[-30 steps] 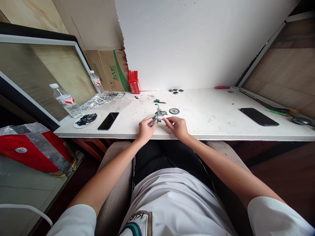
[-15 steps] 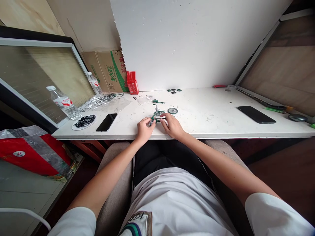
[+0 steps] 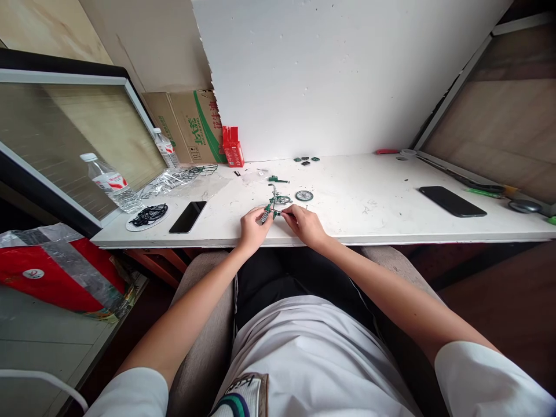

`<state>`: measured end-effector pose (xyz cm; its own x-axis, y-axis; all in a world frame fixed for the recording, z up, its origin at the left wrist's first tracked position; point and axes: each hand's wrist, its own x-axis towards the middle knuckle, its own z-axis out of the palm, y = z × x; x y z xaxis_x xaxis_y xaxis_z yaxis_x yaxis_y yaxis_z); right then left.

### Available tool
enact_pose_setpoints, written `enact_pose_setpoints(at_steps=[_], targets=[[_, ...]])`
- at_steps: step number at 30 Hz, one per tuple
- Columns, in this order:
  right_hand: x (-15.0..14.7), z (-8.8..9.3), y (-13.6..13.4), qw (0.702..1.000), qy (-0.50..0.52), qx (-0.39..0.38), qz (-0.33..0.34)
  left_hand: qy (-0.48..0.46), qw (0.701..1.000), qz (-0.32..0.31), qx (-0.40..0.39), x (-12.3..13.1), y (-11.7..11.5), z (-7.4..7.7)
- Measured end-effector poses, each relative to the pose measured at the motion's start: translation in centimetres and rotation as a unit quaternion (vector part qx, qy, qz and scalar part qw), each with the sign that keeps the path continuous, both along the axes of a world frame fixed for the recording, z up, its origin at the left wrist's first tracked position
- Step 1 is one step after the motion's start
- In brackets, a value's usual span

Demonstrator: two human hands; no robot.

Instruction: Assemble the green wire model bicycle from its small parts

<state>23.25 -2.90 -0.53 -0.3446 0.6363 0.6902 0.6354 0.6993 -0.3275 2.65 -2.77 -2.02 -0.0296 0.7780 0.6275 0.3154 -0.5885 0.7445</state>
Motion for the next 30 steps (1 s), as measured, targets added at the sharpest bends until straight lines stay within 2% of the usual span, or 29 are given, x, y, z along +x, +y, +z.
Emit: enact_pose_setpoints(at_steps=[7, 13, 19, 30], targets=[[0.2, -0.5, 0.5, 0.999, -0.012, 0.0, -0.042, 0.025, 0.999, -0.016, 0.023, 0.1, -0.8, 0.9], [-0.1, 0.1, 0.2, 0.996, -0.054, -0.033, -0.069, -0.006, 1.0, -0.02, 0.011, 0.1, -0.5, 0.3], [-0.6, 0.7, -0.6, 0.997, -0.047, -0.032, -0.06, -0.043, 0.999, -0.022, 0.0, 0.2, -0.3, 0.2], [-0.4, 0.5, -0.7, 0.999, -0.005, -0.011, -0.031, -0.042, 0.998, -0.029, 0.025, 0.2, -0.3, 0.2]])
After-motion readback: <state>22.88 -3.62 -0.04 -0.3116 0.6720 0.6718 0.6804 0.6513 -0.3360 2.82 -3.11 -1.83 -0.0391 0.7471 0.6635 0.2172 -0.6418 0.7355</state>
